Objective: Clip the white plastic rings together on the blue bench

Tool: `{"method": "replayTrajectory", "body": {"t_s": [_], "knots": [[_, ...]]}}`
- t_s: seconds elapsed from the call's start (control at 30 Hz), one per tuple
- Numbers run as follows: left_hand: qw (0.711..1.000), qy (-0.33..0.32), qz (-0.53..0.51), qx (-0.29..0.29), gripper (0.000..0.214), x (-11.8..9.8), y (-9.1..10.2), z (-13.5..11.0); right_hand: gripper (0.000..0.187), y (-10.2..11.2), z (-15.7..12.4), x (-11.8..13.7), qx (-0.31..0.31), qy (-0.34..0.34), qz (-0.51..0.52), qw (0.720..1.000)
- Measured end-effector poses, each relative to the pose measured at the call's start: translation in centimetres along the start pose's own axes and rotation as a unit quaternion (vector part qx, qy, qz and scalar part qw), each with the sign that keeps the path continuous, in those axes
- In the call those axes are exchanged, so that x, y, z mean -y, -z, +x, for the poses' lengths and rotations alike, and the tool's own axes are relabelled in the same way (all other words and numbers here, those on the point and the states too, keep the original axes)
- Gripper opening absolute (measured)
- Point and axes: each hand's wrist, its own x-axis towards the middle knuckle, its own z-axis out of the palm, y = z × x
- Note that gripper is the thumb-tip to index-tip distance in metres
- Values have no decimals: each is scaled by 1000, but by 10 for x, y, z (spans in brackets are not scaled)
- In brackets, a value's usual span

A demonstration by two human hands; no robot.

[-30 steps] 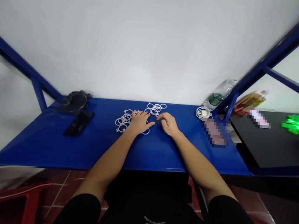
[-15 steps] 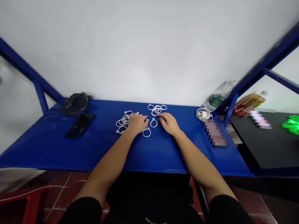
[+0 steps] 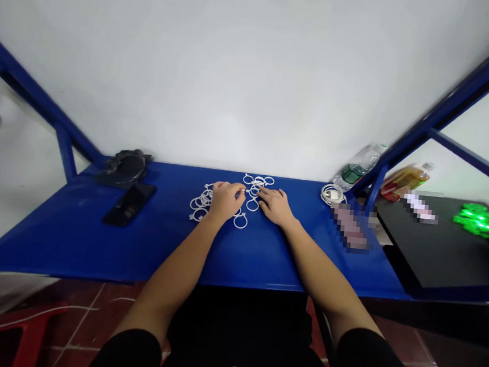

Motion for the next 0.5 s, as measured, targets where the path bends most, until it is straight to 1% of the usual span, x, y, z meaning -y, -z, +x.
{"method": "replayTrajectory", "body": {"t_s": [0.1,0.27,0.5], "knots": [[1000,5,-18,-23,15,-2,1,0,25,4,1,-2,-16,-9,-12,1000],[999,5,-22,-25,13,-3,2,0,12,5,0,-11,-42,-30,-18,999],[1000,0,-7,-19,12,-3,2,-1,17,13,-1,-14,-100,-28,51,993]]}}
